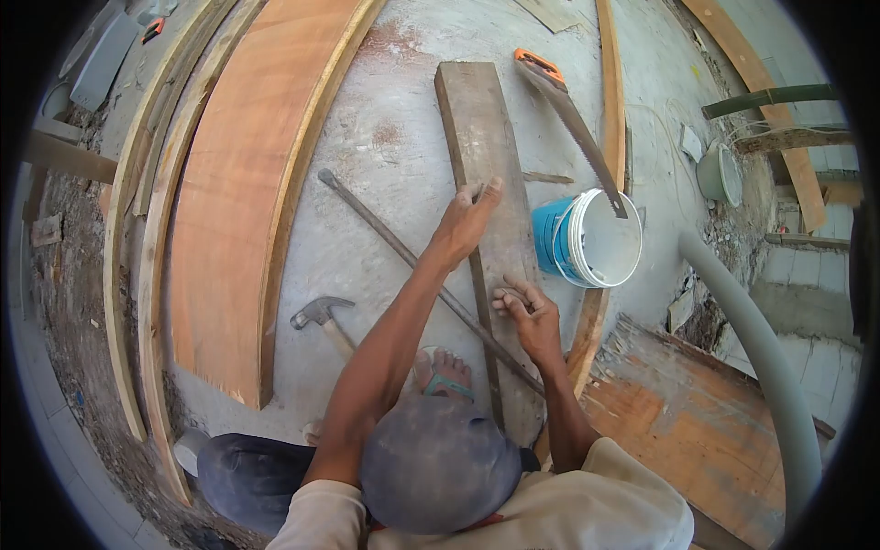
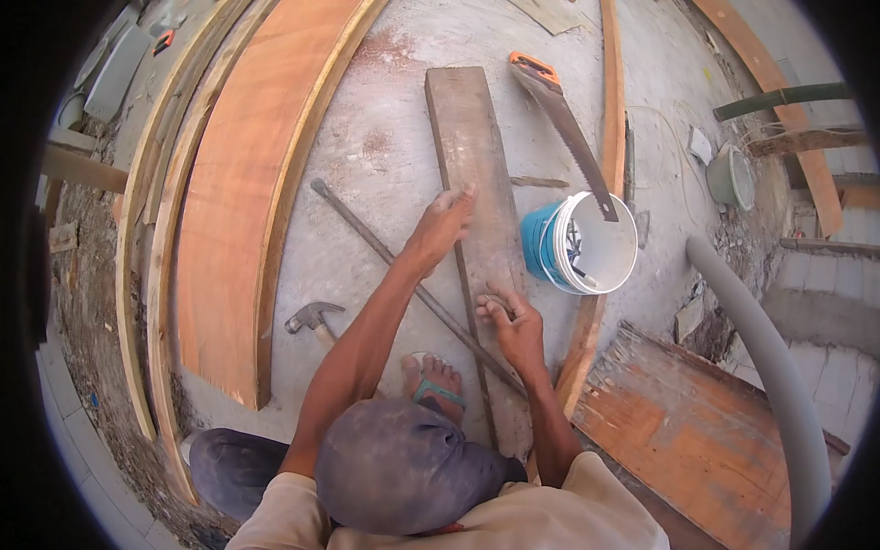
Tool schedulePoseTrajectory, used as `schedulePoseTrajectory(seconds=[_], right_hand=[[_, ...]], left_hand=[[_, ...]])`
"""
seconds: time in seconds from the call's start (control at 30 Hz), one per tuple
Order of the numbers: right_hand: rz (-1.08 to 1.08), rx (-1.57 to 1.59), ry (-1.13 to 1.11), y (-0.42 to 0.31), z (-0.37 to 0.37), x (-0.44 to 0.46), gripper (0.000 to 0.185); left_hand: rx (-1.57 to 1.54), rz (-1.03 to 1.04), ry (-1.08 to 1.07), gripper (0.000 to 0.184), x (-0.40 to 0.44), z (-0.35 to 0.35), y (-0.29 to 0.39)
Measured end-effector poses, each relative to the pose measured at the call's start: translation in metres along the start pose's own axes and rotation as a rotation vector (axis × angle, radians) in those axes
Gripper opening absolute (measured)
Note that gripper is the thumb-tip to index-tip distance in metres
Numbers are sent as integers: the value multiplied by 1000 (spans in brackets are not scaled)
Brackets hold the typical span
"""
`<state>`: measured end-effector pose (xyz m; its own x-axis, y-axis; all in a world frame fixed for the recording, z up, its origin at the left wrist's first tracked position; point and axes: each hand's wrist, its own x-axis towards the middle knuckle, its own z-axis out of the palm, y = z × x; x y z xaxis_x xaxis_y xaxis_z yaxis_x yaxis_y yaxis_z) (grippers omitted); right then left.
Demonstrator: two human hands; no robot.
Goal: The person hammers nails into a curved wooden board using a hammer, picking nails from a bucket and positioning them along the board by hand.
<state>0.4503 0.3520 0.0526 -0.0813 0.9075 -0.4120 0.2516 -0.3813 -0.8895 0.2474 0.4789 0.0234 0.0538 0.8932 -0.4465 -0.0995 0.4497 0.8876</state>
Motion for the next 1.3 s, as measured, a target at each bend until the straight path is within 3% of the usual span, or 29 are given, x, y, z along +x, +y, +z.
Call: schedulePoseTrajectory(seconds=[0.13,0.37,0.43,0.47,0.5,0.53,0.57,0.63,0.7,0.97,1.1,1.13,1.2,1.27,1.3], right_hand=[[-9,41,39,2,-2,3,32],[-92,-111,78,-9,17,24,22],[-133,-210,93,-18,25,31,21],[-242,-243,115,-21,30,34,20],[-350,-274,136,-24,36,38,19],[-350,-270,132,-32,43,40,19],[-335,-157,120,-41,51,42,18],[-319,-38,80,-53,67,47,16],[-269,165,7,-59,88,50,13],[-274,62,-118,-57,163,50,18],[-177,-51,-300,-23,213,33,24],[-154,-230,-449,-17,220,22,40],[-264,-592,-641,20,236,1,55],[-355,-903,-662,36,252,-24,62],[-359,-913,-636,31,259,-27,62]], left_hand=[[-116,-14,-195,121,2,-4,17],[-278,-85,-178,123,-21,-7,29],[-300,-83,-157,110,-30,-11,32],[-298,-82,-155,110,-35,-15,30],[-301,-53,-158,98,-40,-23,24],[-304,-25,-159,86,-46,-31,18],[-301,-26,-150,86,-53,-41,12],[-333,-34,-252,55,-71,-61,4],[-330,-10,-184,49,-85,-79,1],[-59,-5,26,26,-144,-167,10],[-85,43,341,16,-169,-208,-4],[-120,70,448,17,-178,-217,0],[-164,91,536,19,-189,-241,-7],[-217,113,597,21,-192,-254,-9],[-308,178,686,21,-192,-256,-9]])
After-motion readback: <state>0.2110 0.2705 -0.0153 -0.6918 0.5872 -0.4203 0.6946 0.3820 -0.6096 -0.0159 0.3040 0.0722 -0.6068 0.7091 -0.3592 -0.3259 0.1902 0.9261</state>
